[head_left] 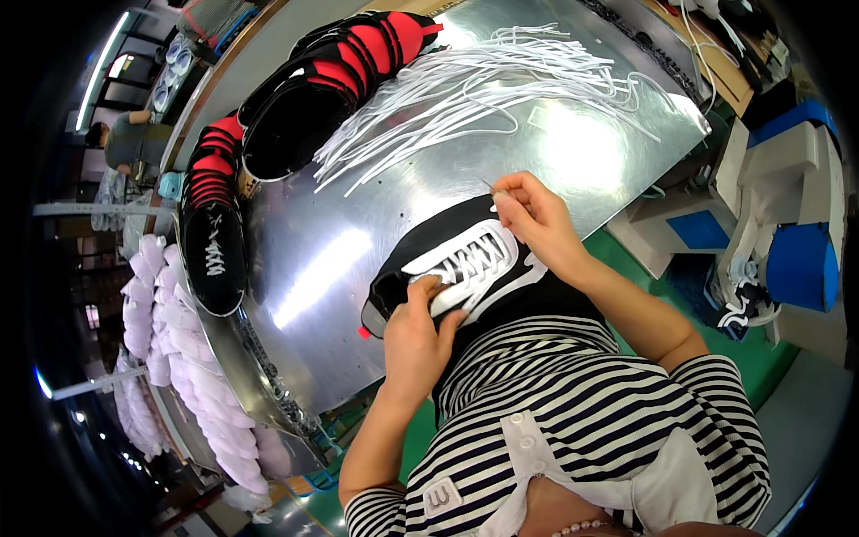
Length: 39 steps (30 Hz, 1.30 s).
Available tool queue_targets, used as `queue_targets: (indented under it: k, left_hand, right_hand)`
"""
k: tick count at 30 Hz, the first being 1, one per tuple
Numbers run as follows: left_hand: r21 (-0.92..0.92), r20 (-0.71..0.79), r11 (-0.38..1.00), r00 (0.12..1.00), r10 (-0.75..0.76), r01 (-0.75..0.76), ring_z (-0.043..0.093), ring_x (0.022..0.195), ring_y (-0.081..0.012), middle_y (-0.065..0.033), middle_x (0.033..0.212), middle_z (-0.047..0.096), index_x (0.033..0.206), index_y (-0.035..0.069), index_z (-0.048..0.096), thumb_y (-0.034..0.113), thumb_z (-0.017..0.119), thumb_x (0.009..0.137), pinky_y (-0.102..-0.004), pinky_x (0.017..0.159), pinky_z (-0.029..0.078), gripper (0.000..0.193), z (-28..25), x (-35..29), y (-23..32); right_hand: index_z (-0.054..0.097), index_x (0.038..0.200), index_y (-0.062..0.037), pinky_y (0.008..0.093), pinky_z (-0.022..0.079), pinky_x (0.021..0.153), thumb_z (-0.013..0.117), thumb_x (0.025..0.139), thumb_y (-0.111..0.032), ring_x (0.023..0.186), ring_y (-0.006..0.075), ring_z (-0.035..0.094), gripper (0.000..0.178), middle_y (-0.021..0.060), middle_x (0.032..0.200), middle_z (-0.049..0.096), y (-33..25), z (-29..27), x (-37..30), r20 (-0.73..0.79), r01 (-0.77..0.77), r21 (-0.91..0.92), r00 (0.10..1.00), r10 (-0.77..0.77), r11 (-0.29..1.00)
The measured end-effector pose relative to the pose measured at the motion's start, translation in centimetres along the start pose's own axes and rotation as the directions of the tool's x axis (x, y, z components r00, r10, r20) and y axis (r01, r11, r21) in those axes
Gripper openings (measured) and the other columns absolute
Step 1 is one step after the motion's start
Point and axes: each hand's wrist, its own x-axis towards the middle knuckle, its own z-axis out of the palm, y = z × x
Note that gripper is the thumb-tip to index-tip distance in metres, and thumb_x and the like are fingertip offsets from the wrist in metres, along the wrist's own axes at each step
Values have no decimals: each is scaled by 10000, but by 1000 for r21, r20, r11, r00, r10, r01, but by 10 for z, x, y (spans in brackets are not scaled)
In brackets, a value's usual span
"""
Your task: The person laces several black and white shoes by threading white laces through the eyelets and smoothing them out by hand on a metal table.
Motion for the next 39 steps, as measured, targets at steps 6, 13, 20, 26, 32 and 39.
queue_targets:
  k: [6, 13, 20, 26, 32, 39]
  left_hand:
    - [362, -135, 893, 932, 335, -268, 595, 962, -302, -114, 1028, 641, 1069, 50, 617, 73, 745, 757, -407, 870, 425, 339, -14, 22, -20]
    - [-304, -460, 951, 864, -204, 62, 466, 1215, -329, -211, 1341, 421, 1353, -30, 379, 26, 674, 864, -404, 1026, 387, 575, 48, -40, -40]
    - [-764, -331, 645, 845, -419, 21, 374, 1342, -271, -185, 1467, 327, 1425, 11, 273, 37, 614, 925, -424, 1107, 339, 605, 47, -32, -18]
    - [13, -554, 983, 817, 160, -184, 564, 1132, -319, -162, 1182, 606, 1181, -3, 586, 38, 630, 875, -397, 1008, 402, 311, -7, 3, -20]
    - [-49, -184, 962, 949, 255, -268, 610, 838, -330, -137, 968, 675, 1187, 62, 635, 46, 627, 878, -397, 782, 470, 309, -9, 53, -17]
    - [-241, -76, 928, 959, 274, -284, 679, 825, -296, -142, 977, 705, 1149, 86, 690, 67, 648, 869, -337, 722, 531, 283, -6, 76, -37]
  right_hand:
    - [547, 1061, -62, 185, 362, 639, 638, 925, -91, 739, 17, 466, 166, -55, 835, 538, 4, 0, -59, 144, -150, 102, 980, 135, 983]
    - [661, 1006, -46, 195, 427, 682, 698, 881, -83, 774, 34, 543, 135, 8, 892, 638, -12, -14, -59, 75, -24, -358, 996, 55, 933]
    - [672, 1014, -5, 245, 488, 709, 675, 886, -68, 799, 134, 629, 143, 72, 921, 677, 9, -4, -20, 140, 232, -346, 971, -194, 909]
    - [678, 985, -57, 269, 462, 558, 690, 861, -65, 655, 173, 609, 124, 63, 831, 602, 0, 8, -12, 333, 470, -433, 876, -349, 769]
    - [683, 978, -61, 264, 435, 511, 731, 826, -62, 575, 134, 566, 160, 42, 798, 589, -9, 23, -4, 575, 615, -490, 761, -302, 617]
    - [647, 867, -58, 231, 390, 490, 742, 795, -63, 548, 101, 505, 118, 23, 765, 579, -9, 30, 4, 530, 448, -465, 832, -165, 764]
